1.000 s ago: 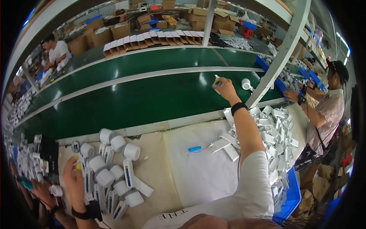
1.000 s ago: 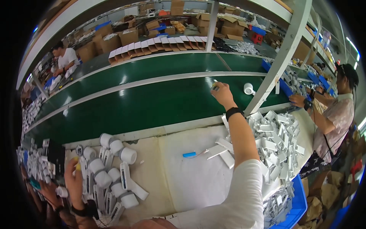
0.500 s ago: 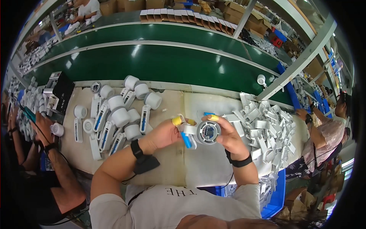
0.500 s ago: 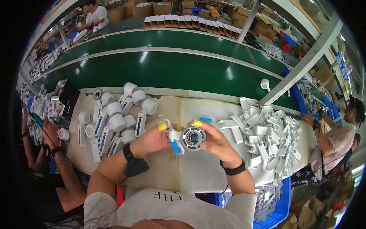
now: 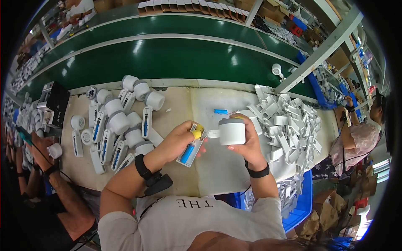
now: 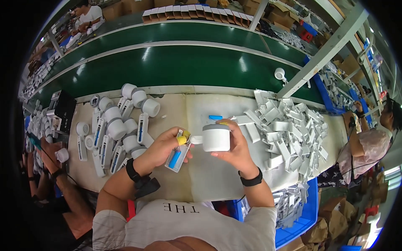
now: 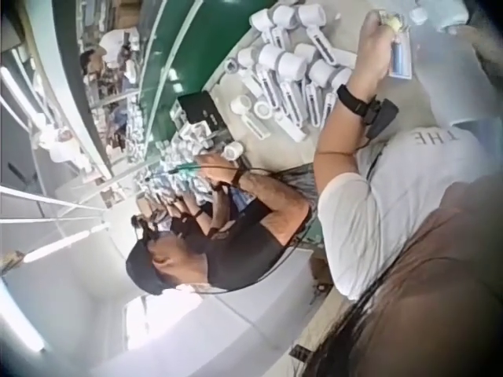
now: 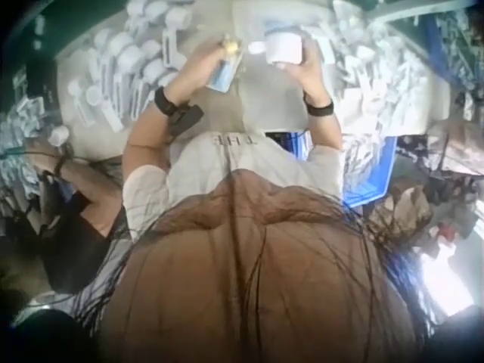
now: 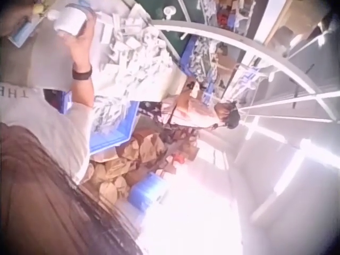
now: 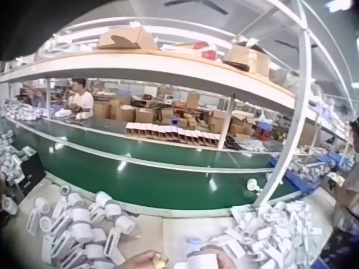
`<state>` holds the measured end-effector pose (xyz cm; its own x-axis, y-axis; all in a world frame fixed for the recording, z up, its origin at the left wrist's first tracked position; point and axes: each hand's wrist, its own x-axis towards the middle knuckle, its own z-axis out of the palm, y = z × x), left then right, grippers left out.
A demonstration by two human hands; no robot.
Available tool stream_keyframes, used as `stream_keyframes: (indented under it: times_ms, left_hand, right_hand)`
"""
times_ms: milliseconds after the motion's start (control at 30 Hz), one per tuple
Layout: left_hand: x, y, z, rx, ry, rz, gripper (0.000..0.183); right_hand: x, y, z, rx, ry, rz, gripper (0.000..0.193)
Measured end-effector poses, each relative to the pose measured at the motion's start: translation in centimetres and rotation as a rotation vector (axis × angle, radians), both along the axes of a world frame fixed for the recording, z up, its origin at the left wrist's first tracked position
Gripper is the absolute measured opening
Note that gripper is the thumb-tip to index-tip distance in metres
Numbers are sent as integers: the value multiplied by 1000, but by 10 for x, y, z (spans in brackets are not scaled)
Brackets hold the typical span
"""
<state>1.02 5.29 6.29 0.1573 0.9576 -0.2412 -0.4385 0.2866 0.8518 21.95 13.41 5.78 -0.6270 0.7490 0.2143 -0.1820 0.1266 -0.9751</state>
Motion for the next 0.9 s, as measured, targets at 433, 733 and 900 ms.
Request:
stream_keyframes:
  times_ms: [433,733,900]
  left_hand:
    - [4,0,9,26,149,-93,14]
    - [10,0,3,417,896,29,28]
    - [13,-1,3,411,936,-21,30]
  right_hand:
    - [4,24,-5,170,-17,128,73]
    - [2,9,30,292,-152,110,74]
    - [-2,7,67,393,-446,112,68]
